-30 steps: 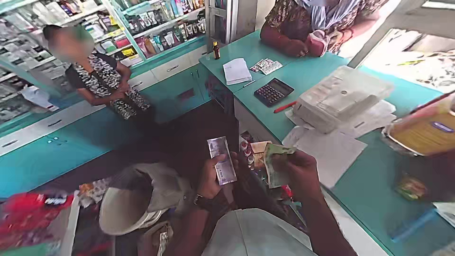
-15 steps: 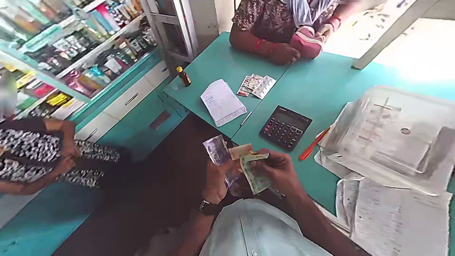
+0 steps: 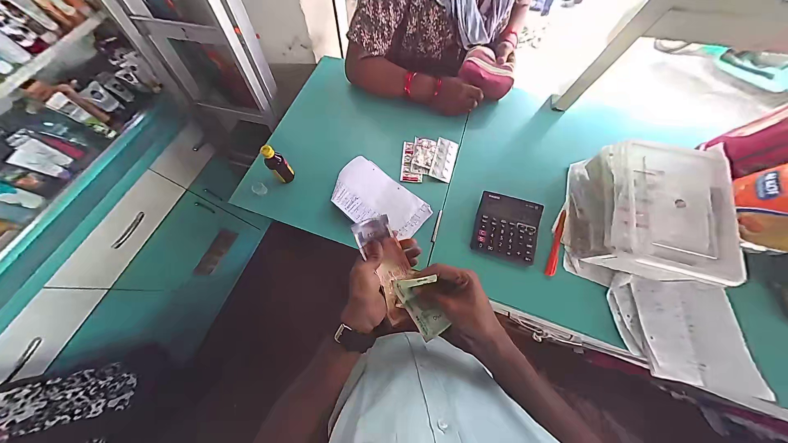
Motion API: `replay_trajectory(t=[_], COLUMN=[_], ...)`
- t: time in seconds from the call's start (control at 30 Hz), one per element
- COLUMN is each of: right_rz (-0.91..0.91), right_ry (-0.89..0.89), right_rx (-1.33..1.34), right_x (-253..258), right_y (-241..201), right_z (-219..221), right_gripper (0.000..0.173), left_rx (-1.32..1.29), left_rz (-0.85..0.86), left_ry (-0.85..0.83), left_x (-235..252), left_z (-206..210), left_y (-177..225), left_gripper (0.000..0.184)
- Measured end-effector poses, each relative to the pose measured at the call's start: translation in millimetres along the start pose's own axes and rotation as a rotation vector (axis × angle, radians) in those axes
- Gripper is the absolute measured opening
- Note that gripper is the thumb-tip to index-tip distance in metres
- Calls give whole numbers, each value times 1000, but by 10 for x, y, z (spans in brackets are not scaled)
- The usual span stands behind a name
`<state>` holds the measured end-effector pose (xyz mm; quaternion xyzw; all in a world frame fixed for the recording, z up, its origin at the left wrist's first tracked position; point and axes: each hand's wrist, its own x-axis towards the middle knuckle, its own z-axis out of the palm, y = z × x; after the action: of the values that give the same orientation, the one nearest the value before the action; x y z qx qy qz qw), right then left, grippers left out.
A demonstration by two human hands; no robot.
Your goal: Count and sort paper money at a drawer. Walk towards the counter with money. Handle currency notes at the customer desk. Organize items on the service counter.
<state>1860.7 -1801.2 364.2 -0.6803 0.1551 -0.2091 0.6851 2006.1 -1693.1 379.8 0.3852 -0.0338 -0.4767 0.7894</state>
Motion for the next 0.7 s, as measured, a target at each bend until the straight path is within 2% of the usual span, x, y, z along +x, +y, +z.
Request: replay_trajectory(t=[0.13,0.23,0.3,0.4,0.47,0.6,0.7], right_rz=[-15,-61,-100,-175,-169,-7,98], right_ry=[57,139,217,210,200,323,381], right_rx=[14,19,-64,-268,-252,186,327], right_x=[-39,-26,14,57,56,93,142], right_y=[-12,-42,-76,-94,-59,-75,-126], right_z=[82,101,103,67,57,-36,-174], right_gripper=[14,15,16,20,17,15,14], left_rx=[-39,-29,-33,-77,-102,-131,-67], left_rz=[-57,-77,-90,-143,-187,-152,-190], left_ry=[-46,-158,-244,-324,-257,27,143], left_x=[93,122,156,174,185,298,386], left_z=[-22,-23,-46,-102,-106,-40,-40], left_y=[136,105,68,10,16,124,153], left_gripper=[46,39,37,41,44,39,49])
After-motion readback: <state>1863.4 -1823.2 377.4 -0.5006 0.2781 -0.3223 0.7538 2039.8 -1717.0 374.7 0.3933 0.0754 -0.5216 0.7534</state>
